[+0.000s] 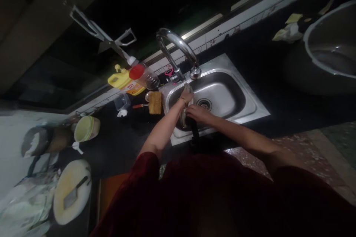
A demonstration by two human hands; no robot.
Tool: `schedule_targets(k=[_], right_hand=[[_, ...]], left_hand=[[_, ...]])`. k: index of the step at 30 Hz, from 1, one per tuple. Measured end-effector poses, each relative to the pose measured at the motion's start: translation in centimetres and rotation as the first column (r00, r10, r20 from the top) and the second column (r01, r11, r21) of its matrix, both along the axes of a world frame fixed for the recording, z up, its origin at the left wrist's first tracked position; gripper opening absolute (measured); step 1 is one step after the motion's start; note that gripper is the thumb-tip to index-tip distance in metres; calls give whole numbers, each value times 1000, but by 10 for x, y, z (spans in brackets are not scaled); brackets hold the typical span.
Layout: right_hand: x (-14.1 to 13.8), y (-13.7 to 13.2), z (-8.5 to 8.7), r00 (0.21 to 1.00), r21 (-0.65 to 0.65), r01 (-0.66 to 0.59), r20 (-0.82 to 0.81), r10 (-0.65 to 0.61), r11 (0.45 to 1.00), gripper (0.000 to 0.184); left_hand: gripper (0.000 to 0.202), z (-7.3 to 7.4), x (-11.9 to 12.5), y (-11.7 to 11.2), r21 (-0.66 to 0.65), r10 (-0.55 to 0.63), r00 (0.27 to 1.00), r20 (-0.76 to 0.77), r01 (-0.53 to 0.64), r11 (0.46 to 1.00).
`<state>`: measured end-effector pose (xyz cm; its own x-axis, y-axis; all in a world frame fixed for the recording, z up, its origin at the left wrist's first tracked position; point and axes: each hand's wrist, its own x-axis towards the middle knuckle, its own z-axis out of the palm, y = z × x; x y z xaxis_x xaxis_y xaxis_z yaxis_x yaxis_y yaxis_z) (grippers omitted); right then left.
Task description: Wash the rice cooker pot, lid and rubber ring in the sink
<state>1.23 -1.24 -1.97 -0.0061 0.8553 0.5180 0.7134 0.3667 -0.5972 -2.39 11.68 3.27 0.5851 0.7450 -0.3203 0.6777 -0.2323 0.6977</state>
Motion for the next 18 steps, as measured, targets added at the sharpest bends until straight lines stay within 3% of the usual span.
schedule_targets(k=[4,7,10,13,18], right_hand=[[-4,4,-14,996,8,-92,16,91,996,27],[5,0,-20,999,-79,20,39,-17,997,27],[3,9,-7,996,-27,85,10,-85,996,27],[-11,29,13,994,56,-90,68,87,994,24],[-11,42,30,964,-83,-138,218,153,987,22]], left_hand=[[7,9,-10,-1,-56,49,999,-13,-50,997],[5,13,-14,-1,-45,72,997,0,-72,996],[14,19,-15,5,-69,106,994,-2,-106,992],[20,25,-17,13,-90,144,989,-45,-147,985],[16,27,-25,21,-188,138,990,4,-134,973]])
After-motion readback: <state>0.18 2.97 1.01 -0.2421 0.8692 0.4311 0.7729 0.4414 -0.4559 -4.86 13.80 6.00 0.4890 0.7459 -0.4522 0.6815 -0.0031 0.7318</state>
